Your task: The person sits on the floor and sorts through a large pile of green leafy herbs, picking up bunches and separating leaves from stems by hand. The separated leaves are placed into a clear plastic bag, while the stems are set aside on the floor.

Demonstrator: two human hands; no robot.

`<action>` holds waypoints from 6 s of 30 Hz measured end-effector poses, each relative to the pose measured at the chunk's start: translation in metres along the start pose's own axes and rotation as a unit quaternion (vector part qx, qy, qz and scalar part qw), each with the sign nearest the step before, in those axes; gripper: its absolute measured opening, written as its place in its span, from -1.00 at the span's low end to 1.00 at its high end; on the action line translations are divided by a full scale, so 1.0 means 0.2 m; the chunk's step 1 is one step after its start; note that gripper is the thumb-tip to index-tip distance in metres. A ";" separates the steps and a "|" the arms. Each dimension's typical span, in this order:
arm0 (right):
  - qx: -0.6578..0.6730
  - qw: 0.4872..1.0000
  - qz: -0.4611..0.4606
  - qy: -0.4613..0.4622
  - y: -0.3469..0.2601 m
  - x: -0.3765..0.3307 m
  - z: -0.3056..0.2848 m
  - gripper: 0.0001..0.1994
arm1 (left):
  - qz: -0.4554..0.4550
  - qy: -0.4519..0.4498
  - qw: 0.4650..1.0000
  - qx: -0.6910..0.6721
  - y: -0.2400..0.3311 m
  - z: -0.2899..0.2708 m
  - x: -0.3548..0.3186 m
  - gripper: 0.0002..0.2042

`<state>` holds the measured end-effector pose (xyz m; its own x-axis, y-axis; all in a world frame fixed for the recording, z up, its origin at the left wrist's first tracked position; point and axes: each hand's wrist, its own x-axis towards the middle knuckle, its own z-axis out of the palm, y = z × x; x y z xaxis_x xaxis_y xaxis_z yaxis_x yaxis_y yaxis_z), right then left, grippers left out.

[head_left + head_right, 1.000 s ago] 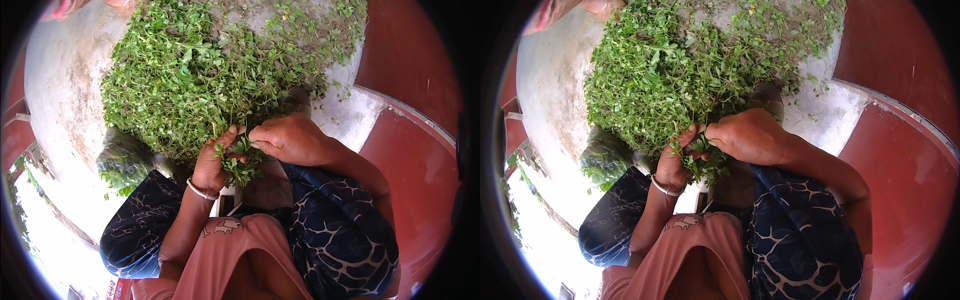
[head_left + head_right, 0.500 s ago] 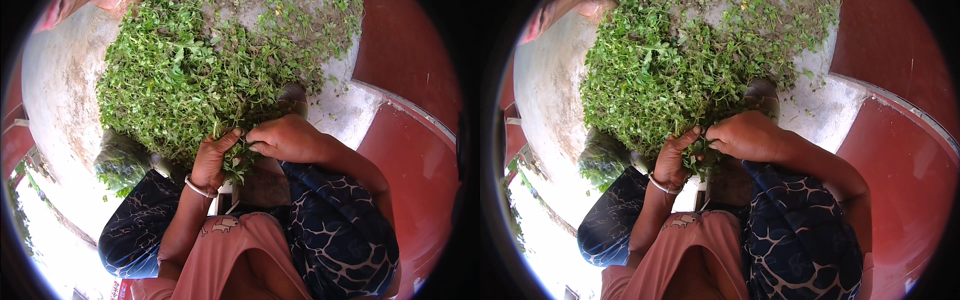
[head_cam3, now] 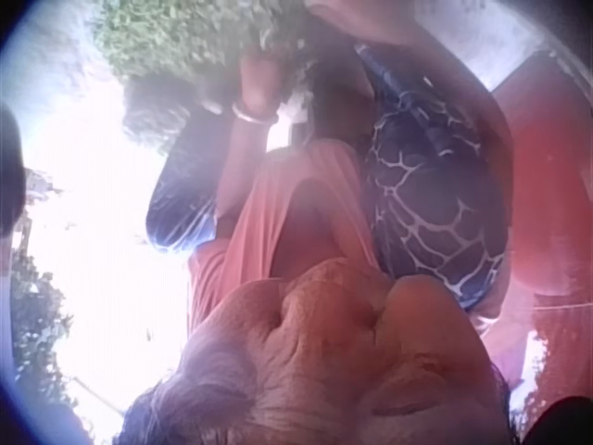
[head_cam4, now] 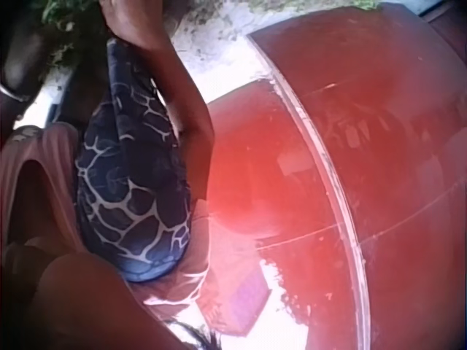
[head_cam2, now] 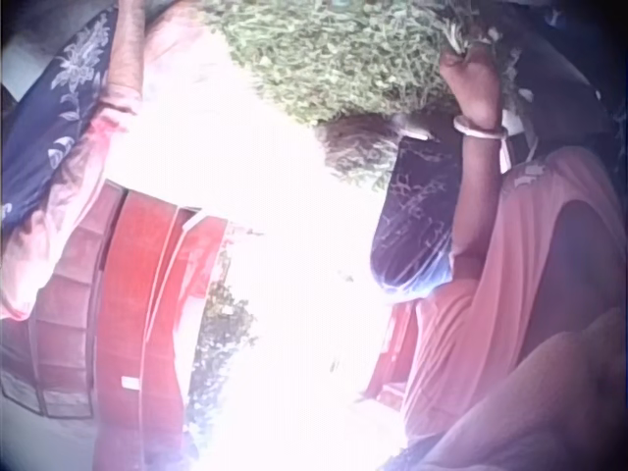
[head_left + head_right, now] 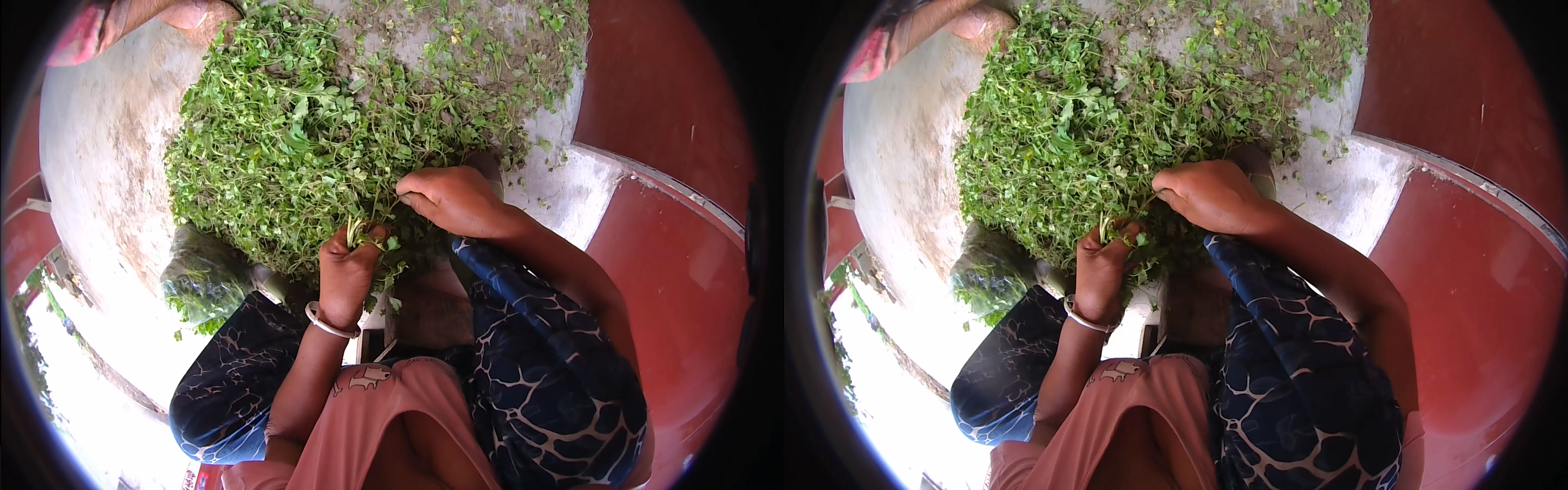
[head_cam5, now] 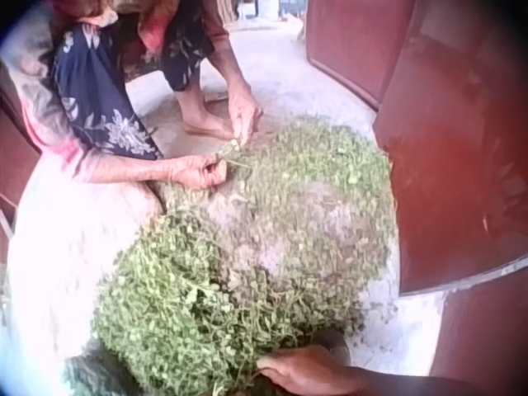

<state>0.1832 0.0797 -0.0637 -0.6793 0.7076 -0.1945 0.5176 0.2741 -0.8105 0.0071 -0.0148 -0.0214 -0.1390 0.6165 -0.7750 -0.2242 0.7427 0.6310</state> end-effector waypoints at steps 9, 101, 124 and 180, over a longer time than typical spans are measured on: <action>0.439 0.871 0.204 -0.084 -0.05 -0.05 0.01 -0.82 | 0.068 0.055 0.996 -0.028 0.00 0.01 -0.01 -0.97; -0.195 0.977 0.087 0.025 -0.03 0.35 -0.06 -0.79 | 0.042 -0.140 0.980 -0.131 0.12 -0.05 -0.01 -0.78; 0.276 0.956 0.097 0.011 -0.04 -0.01 -0.07 -0.85 | -0.004 -0.003 0.986 -0.166 0.10 -0.08 0.01 -0.84; 0.219 0.976 0.005 -0.014 -0.19 0.01 -0.13 -0.80 | 0.059 -0.073 0.995 0.019 0.12 0.01 -0.01 -0.87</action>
<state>0.1753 0.0869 -0.0192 -0.6920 0.6897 -0.2134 0.2557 -0.0422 -0.9658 0.0040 0.0032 -0.0042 -0.0191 0.7289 -0.6843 -0.1778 0.6711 0.7198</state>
